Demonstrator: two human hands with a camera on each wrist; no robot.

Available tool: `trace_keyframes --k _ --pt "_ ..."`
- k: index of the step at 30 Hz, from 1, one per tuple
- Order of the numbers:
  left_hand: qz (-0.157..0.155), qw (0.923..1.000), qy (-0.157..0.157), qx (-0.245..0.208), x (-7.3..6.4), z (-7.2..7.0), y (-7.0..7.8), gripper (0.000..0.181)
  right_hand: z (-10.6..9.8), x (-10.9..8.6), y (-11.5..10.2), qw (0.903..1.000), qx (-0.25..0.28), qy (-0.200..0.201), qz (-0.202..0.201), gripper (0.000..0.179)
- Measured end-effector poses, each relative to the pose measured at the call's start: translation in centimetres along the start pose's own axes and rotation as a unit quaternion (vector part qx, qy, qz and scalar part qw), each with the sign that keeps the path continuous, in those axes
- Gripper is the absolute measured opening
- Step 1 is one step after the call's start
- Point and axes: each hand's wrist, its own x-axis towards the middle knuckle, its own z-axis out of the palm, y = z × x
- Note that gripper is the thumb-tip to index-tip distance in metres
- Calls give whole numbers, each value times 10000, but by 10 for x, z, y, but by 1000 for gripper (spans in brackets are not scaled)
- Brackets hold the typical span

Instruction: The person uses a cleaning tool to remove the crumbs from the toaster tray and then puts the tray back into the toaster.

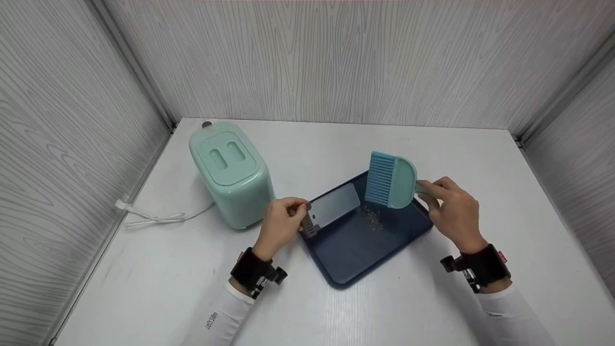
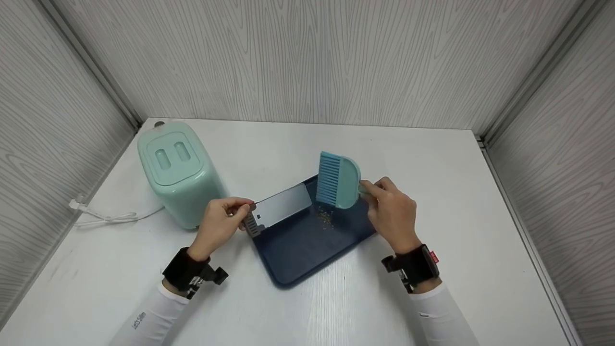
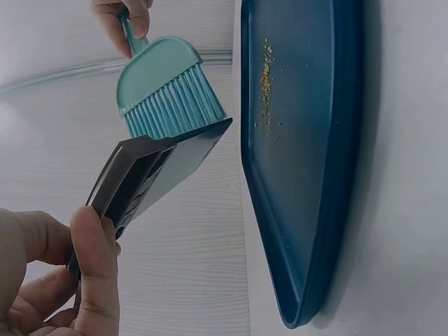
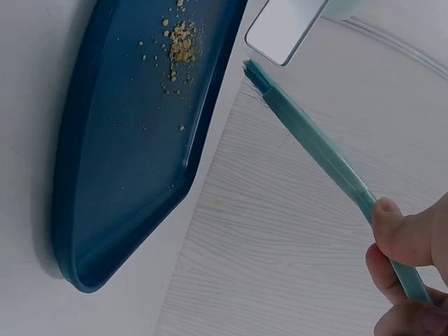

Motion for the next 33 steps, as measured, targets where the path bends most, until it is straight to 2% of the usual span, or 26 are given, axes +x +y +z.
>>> trace_keyframes --k 6,14,22,29,33 --pt "104 9999 -4 -37 0 1 -3 19 -1 -7 7 9994 213 -14 276 33" --pt "52 9998 -25 -184 0 3 -6 18 -1 -19 14 9956 578 -117 722 32" --pt "-145 9987 -67 -474 -3 3 -11 18 1 -32 20 9915 903 -86 932 28" --pt "-274 9967 -101 -757 -10 2 -15 18 1 -39 23 9864 1151 -212 1150 26" --pt "-476 9933 -214 -1034 -15 2 -18 20 1 -41 24 9848 1201 -276 1223 25"
